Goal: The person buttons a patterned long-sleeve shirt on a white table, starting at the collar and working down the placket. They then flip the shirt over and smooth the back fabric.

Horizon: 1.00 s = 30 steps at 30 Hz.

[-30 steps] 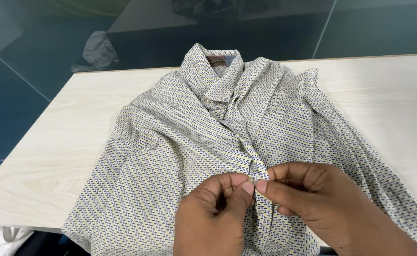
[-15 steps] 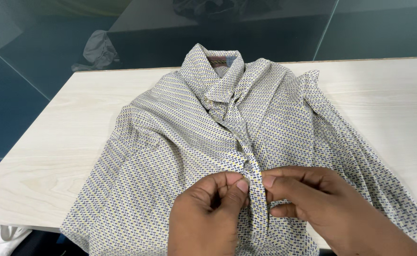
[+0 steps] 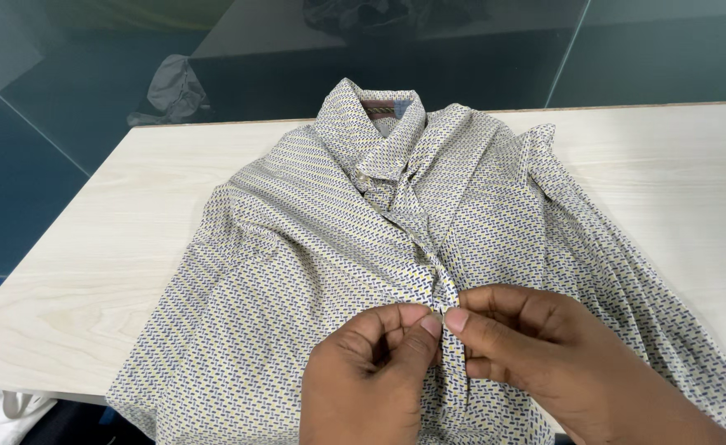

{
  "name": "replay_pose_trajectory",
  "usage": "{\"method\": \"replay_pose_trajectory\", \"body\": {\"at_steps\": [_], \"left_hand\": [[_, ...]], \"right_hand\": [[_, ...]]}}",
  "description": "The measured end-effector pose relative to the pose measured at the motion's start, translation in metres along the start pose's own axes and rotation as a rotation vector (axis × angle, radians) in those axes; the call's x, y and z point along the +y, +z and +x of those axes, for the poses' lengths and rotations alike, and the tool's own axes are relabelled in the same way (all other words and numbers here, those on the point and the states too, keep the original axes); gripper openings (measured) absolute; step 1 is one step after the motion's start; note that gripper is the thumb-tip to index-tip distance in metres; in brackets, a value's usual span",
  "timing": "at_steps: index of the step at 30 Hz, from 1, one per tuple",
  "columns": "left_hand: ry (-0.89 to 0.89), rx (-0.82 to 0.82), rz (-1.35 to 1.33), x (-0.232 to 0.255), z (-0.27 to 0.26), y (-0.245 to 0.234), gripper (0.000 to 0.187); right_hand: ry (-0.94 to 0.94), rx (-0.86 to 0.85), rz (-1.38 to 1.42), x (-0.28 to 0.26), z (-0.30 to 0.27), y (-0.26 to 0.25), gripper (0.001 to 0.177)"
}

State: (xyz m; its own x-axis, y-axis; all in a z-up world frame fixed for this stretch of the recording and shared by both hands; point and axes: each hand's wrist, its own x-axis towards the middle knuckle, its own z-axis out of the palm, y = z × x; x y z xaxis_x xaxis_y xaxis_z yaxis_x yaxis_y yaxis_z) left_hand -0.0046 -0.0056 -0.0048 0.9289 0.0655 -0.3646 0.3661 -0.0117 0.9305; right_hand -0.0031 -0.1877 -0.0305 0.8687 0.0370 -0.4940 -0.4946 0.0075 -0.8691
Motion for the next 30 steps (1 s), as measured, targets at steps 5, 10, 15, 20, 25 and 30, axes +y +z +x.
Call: {"method": "replay_pose_trajectory", "body": {"at_steps": [5,10,15,20,25,30], "left_hand": [[-0.004,0.029,0.033,-0.001,0.000,0.000,0.019],[0.014,0.028,0.106,0.002,-0.001,0.001,0.017],[0.039,0.036,0.113,0.003,-0.003,0.002,0.018],[-0.004,0.029,0.099,0.003,-0.002,0.003,0.017],[0.033,0.049,0.061,0.002,-0.002,0.004,0.021],[0.015,0.046,0.081,0.001,0.000,0.003,0.018]], "right_hand": [[-0.060,-0.068,-0.107,0.002,0.001,-0.003,0.022],[-0.157,-0.114,-0.051,0.008,0.003,-0.008,0.023],[-0.116,-0.045,0.024,0.010,0.007,-0.006,0.018],[-0.134,-0.085,0.101,0.010,0.009,-0.006,0.026],[-0.164,-0.047,-0.003,0.007,0.003,-0.006,0.034],[0.108,0.049,0.155,-0.001,0.004,-0.002,0.035]]}}
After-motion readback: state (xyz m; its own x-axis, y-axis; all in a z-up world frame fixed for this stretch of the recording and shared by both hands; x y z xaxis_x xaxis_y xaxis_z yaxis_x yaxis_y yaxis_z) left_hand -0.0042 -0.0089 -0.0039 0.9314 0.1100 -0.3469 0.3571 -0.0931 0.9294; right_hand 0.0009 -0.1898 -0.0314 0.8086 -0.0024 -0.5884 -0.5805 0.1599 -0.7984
